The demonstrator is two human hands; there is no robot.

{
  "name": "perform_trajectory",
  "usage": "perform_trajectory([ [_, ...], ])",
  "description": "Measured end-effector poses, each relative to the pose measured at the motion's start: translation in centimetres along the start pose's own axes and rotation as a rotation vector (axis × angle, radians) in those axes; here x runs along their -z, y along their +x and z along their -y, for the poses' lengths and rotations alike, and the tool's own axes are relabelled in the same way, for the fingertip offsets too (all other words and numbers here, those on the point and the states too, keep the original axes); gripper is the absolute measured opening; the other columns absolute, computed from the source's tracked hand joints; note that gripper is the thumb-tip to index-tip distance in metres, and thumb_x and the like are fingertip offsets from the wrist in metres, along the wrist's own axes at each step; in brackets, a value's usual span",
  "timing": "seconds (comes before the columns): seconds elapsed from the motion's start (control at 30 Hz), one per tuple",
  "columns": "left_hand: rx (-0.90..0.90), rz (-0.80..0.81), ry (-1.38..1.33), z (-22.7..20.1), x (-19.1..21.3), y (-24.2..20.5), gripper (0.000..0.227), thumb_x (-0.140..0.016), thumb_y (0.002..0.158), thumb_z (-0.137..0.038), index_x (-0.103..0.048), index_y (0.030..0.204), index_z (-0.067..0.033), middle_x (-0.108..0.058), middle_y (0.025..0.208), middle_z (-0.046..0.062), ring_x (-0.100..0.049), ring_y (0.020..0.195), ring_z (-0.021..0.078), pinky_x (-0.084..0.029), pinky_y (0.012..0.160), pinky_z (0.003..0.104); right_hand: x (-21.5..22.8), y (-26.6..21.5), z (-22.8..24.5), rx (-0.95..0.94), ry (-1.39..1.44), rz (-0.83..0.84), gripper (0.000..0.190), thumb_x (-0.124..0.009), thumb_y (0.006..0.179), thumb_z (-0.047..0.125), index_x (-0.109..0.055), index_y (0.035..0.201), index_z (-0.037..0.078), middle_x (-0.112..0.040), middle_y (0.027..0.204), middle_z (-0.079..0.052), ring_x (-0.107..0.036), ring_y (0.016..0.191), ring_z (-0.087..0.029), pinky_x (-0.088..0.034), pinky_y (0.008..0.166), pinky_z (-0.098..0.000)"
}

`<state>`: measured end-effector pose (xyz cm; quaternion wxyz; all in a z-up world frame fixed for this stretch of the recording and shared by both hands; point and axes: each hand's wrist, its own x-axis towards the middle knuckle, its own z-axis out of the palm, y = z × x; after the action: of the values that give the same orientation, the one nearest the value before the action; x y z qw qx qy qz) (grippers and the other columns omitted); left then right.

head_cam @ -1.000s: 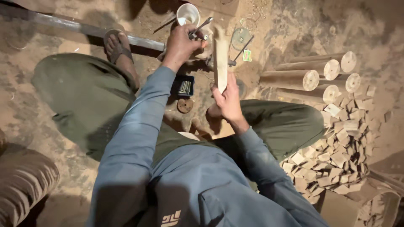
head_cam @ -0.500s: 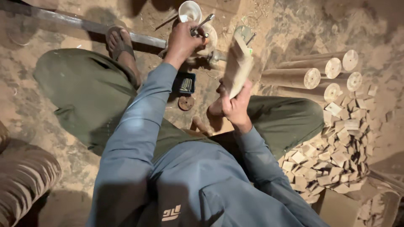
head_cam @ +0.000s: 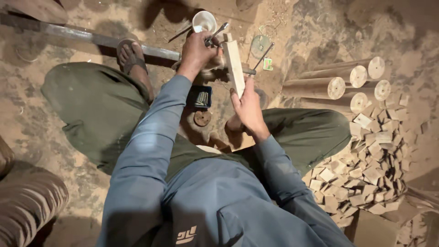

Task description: The person sits on the floor and uses a wrench to tighten a bolt into a wooden post. They then use a wooden mallet to tap the bolt further into the post. The person repeats this process with multiple wooden posts.

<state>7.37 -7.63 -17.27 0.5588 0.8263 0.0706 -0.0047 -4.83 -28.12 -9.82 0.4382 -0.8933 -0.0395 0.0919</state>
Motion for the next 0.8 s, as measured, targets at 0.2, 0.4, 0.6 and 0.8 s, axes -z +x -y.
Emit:
perform_trajectory([
  [0.2, 0.121, 0.141, -0.479, 2.8, 1.3, -0.2, 0.037, -0.078, 0.077, -0.014, -0.070, 0.112, -0.0071, -0.070, 0.087, 0.000, -0.070, 0.076, 0.0122, -0.060, 0.068, 0.028, -0.3, -0.7, 0.6, 0.073, 0.372, -0.075, 0.039, -0.062, 0.100, 0.004, -0.038, 0.130, 0.002, -0.056, 0.101, -0.006, -0.058, 0.078, -0.011, -0.051, 0.064, -0.0277],
  [0.4, 0.555, -0.219, -0.879, 8.7, -2.1, -0.4, 0.025, -0.071, 0.099, -0.028, -0.063, 0.113, -0.0094, -0.049, 0.073, -0.004, -0.041, 0.052, 0.0064, -0.035, 0.044, 0.023, -0.1, -1.2, 0.6, 0.221, 0.366, -0.144, 0.038, -0.060, 0.105, 0.002, -0.039, 0.137, 0.003, -0.062, 0.109, -0.012, -0.066, 0.087, -0.014, -0.058, 0.075, -0.0295],
  [0.6, 0.553, -0.196, -1.114, 10.1, -6.7, -1.5, 0.021, -0.061, 0.100, -0.036, -0.065, 0.106, -0.0157, -0.054, 0.068, -0.005, -0.039, 0.044, 0.0065, -0.025, 0.036, 0.026, -0.7, 0.7, 1.5, 0.248, -0.051, -0.146, 0.047, -0.061, 0.103, 0.003, -0.040, 0.145, 0.003, -0.065, 0.114, -0.017, -0.070, 0.091, -0.023, -0.058, 0.078, -0.0349],
  [0.8, 0.519, -0.243, -1.235, 10.1, -7.0, -1.5, 0.019, -0.063, 0.104, -0.034, -0.067, 0.106, -0.0160, -0.050, 0.067, -0.006, -0.039, 0.046, 0.0051, -0.025, 0.038, 0.025, 5.3, -1.9, -0.3, 0.819, 0.075, -0.684, 0.029, -0.063, 0.104, 0.022, -0.056, 0.130, 0.012, -0.062, 0.106, -0.012, -0.065, 0.087, -0.026, -0.058, 0.071, -0.0347],
])
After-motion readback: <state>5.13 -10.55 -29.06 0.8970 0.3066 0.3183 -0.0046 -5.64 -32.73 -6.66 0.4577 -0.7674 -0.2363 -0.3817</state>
